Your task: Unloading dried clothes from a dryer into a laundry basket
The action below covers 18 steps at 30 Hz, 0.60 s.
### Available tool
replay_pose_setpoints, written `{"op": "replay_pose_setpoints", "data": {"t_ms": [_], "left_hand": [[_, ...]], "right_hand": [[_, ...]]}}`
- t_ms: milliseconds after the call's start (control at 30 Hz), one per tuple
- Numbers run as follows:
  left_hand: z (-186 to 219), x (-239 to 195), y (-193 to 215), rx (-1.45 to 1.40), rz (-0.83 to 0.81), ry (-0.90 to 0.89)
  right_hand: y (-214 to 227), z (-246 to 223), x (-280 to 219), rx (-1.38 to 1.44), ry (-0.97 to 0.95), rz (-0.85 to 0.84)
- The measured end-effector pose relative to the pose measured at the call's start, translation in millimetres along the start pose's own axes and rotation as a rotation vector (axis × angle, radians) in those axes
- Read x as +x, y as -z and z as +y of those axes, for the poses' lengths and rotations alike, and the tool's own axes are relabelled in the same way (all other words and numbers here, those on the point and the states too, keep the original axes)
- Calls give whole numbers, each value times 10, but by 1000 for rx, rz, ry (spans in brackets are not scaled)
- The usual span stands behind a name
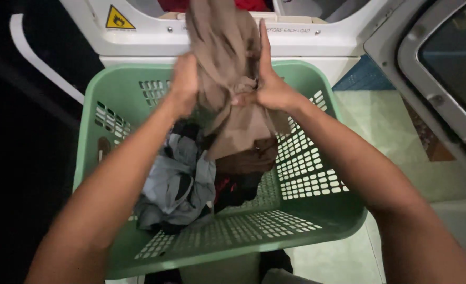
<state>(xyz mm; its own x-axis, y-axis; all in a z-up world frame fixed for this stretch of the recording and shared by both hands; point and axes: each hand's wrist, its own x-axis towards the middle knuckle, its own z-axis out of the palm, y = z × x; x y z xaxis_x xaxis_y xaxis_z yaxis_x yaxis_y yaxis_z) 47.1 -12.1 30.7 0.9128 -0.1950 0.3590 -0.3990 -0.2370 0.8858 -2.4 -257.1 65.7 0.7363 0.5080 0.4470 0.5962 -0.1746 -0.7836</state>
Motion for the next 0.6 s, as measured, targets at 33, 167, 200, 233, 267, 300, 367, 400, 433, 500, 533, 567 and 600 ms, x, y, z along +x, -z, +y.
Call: {"op": "replay_pose_setpoints", "data": {"t_ms": [33, 167, 200, 233, 267, 300, 367, 400, 433, 500, 533, 567, 600], "left_hand": [[-6, -50, -1, 2, 7, 0], [-54, -289, -71, 72, -282, 373], [-63, -341, -107, 90, -375, 493], [-70, -394, -136, 86, -372, 493], [-81, -459, -163, 105, -466, 616], [-96, -523, -193, 123, -562, 739], [-281, -760, 70, -42, -531, 680], [-365, -846, 202, -203, -486, 603], [-627, -837, 219, -201, -492, 609], [-1152, -790, 256, -373, -393, 900], [-1172, -815, 244, -373, -395, 910], [-1192, -839, 232, -612, -204, 818], [-1208, -814, 223, -842, -13, 704]], "right_hand": [[-29, 52, -31, 2, 4, -6], [-130, -8, -142, -8, -162, -123], [-122, -90, -137, 12, -38, -185], [-133, -73, -121, 10, -38, -189], [-155, -52, -111, -103, -12, -218], [-176, -27, -103, -215, 14, -246], [-185, 74, -137, -230, 30, -200], [-168, 126, -135, -258, 59, -155], [-144, 156, -157, -253, 54, -151], [-66, 215, -151, -116, 29, -49], [-77, 142, -142, -110, 22, -48], [-86, 70, -131, -36, 124, -88], [-72, -6, -95, 32, 231, -125]]}}
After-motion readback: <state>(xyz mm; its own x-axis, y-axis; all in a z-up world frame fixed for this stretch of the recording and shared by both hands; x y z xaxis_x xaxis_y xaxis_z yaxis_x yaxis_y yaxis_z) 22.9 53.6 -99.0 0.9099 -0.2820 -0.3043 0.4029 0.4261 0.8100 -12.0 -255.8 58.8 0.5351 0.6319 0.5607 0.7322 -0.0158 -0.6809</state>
